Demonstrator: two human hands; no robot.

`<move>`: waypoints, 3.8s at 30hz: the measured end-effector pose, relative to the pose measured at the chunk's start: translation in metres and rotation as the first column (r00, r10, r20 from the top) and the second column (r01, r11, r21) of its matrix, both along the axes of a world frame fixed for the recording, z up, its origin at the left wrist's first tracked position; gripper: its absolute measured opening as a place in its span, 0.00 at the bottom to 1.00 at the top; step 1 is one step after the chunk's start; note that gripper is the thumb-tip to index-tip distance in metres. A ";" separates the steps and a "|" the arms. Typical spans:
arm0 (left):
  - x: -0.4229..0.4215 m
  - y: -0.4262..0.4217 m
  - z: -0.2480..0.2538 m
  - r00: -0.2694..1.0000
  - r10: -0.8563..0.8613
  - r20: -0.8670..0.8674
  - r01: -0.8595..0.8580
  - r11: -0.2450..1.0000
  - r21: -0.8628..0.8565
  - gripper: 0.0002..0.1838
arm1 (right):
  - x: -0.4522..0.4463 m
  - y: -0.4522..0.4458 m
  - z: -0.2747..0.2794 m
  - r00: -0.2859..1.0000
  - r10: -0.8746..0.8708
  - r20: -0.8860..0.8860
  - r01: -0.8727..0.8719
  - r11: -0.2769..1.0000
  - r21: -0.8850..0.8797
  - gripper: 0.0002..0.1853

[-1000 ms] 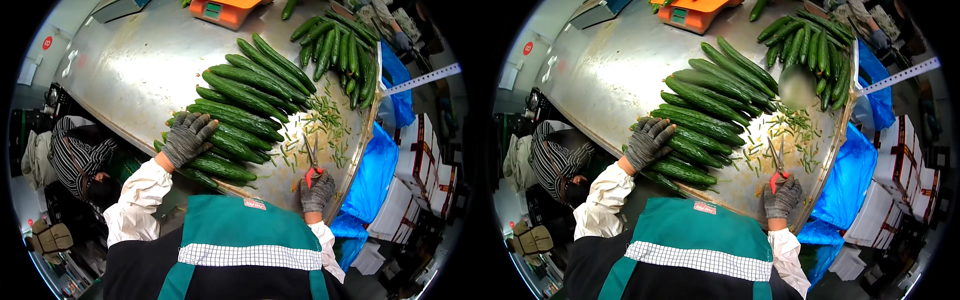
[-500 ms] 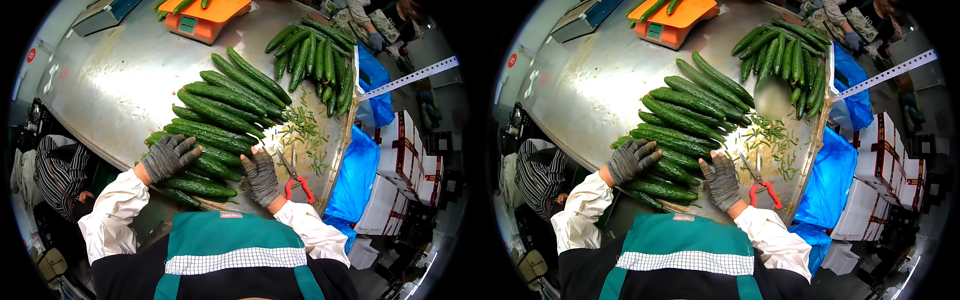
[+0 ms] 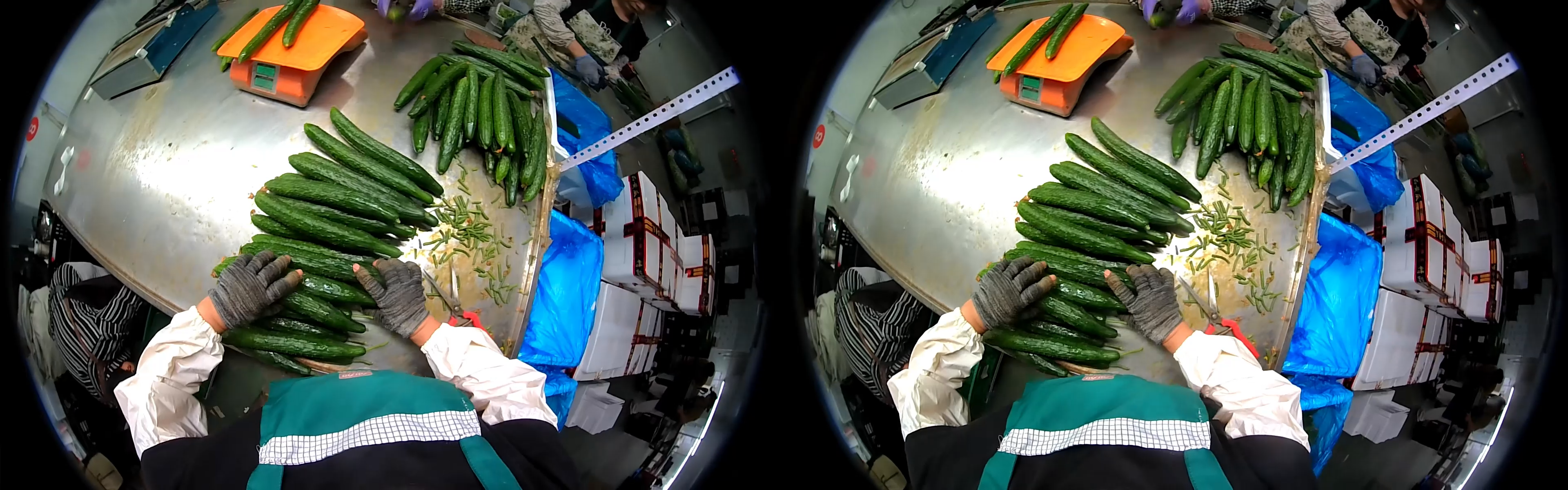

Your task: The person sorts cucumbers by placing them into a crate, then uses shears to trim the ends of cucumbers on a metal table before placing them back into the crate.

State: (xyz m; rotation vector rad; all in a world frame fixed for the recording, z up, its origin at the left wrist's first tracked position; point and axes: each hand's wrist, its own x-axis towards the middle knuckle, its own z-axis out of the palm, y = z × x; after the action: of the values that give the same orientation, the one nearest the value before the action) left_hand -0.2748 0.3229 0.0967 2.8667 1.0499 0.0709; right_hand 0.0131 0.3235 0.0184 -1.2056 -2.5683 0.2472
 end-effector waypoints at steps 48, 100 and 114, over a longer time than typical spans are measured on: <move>0.027 0.128 -0.033 0.893 0.446 -0.062 -0.445 0.895 0.036 0.39 | 0.014 0.136 0.011 0.991 -0.099 -0.086 0.073 0.962 -0.265 0.47; 0.013 0.108 -0.107 0.943 0.054 0.328 -0.152 0.947 0.282 0.24 | -0.021 0.065 -0.028 0.983 -0.182 -0.022 0.183 0.971 0.157 0.37; 0.039 0.038 -0.014 0.881 0.473 0.020 -0.472 0.881 -0.038 0.47 | 0.043 0.019 -0.036 0.956 -0.292 -0.040 0.295 0.949 0.111 0.38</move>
State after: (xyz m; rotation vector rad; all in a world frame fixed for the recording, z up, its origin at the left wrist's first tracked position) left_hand -0.2358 0.3610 0.0825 2.5007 1.7018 0.1244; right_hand 0.0556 0.3421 -0.0172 -1.5067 -2.3072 0.0449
